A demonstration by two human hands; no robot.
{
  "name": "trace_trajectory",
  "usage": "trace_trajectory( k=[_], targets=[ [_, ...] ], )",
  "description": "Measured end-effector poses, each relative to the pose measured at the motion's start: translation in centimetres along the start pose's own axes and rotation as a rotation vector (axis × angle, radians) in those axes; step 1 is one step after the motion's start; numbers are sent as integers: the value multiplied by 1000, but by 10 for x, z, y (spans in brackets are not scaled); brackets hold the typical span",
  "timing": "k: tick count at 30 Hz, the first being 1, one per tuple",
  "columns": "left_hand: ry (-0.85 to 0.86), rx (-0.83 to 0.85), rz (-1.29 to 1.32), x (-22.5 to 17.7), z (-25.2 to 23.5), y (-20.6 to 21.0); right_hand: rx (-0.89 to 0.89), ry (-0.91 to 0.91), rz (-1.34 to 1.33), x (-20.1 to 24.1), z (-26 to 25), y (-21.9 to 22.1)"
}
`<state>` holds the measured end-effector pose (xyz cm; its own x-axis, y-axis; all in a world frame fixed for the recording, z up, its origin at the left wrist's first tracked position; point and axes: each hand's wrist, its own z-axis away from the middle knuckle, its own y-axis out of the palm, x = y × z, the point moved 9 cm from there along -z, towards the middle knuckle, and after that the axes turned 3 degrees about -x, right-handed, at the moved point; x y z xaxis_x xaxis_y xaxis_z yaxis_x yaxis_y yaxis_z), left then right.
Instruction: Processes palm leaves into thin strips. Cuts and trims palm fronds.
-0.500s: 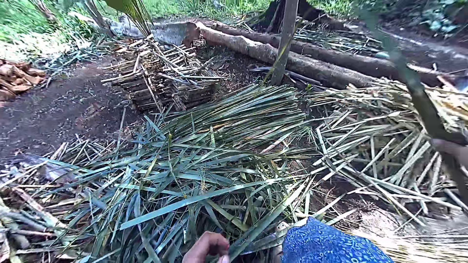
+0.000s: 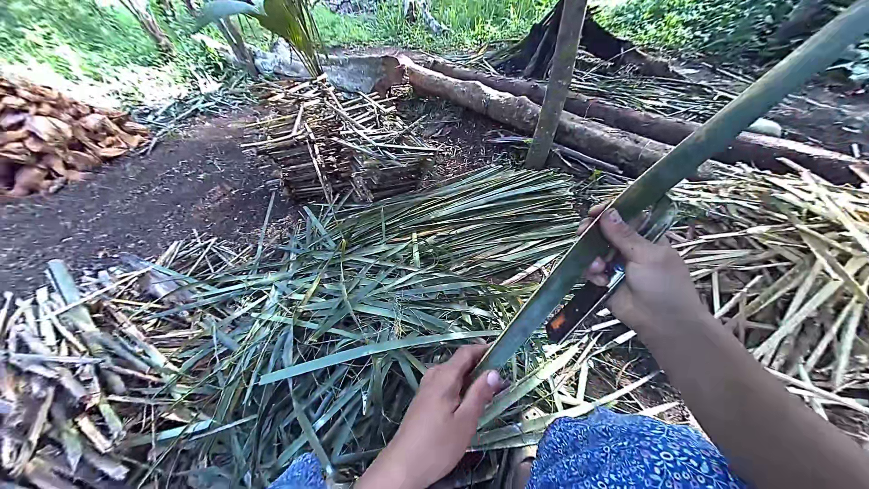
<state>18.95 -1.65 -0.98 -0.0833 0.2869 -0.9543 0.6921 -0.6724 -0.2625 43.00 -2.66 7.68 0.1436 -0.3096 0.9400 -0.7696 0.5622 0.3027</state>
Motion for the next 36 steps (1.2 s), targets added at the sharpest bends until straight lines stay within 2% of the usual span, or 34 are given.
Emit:
trace_trajectory(
  k=[3,6,8,11,15,17,19,21,24,27,36],
  targets=[
    [-7,-115,-133,1,-2,-25,105,121,93,-25,5,3],
    [29,-264,-299,-6,-2,-62,538,381,274,-56,39,1],
    [28,-317,-379,-12,0,-83,676,491,292,-68,63,-6],
    [55,-383,-455,-16,4,-98,705,441,274,-64,75,-11],
    [117,-452,-549,-26,6,-103,688,391,417,-72,88,-5],
    [126,-460,-585,-28,5,-100,786,251,546,-70,95,13],
    [133,-459,-604,-28,4,-94,841,-91,801,-54,98,37],
    [145,-464,-631,-28,6,-88,768,-473,1067,-36,99,62],
    [211,-507,-713,-35,11,-84,707,-758,1264,-29,99,92],
    [269,-517,-767,-38,14,-82,737,-876,1322,-37,100,108],
    [336,-486,-780,-40,19,-74,739,-951,1339,-47,107,115]
  ],
)
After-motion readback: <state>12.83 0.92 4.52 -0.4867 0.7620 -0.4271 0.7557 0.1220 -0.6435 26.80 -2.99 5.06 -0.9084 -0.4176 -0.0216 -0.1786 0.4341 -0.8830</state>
